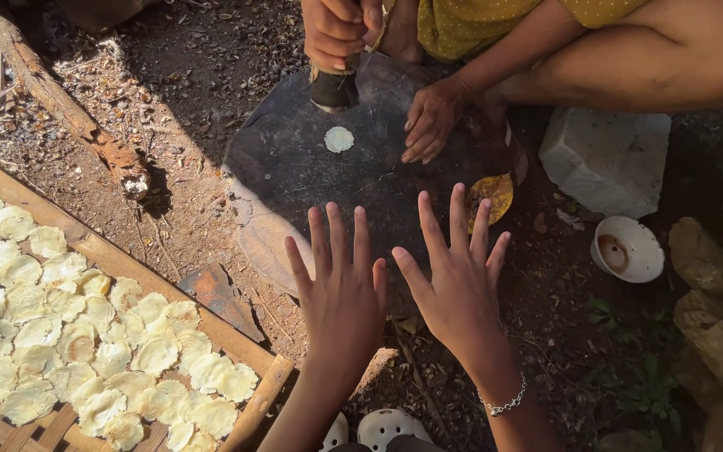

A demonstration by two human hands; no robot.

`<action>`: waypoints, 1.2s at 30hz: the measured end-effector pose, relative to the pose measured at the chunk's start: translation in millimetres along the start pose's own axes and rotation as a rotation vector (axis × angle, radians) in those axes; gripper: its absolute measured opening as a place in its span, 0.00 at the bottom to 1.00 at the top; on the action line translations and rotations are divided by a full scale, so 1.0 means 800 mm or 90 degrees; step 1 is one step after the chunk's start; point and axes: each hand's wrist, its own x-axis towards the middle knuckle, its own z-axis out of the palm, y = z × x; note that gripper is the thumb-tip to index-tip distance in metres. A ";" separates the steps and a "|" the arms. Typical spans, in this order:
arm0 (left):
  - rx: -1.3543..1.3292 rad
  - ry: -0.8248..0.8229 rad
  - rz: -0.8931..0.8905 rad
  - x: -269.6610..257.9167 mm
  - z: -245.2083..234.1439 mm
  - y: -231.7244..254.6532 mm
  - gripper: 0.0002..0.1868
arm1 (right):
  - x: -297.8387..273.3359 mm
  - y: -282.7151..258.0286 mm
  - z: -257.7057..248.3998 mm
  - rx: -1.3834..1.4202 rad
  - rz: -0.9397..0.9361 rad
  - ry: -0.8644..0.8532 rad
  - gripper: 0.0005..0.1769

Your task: The recorder and another person are pounding melinjo nuts with a heavy tool and flattening them to make chips, which are then placed on a woven tray to dry.

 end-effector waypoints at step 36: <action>-0.014 -0.023 -0.012 -0.001 0.017 -0.002 0.34 | -0.003 0.024 0.025 -0.025 0.057 -0.036 0.42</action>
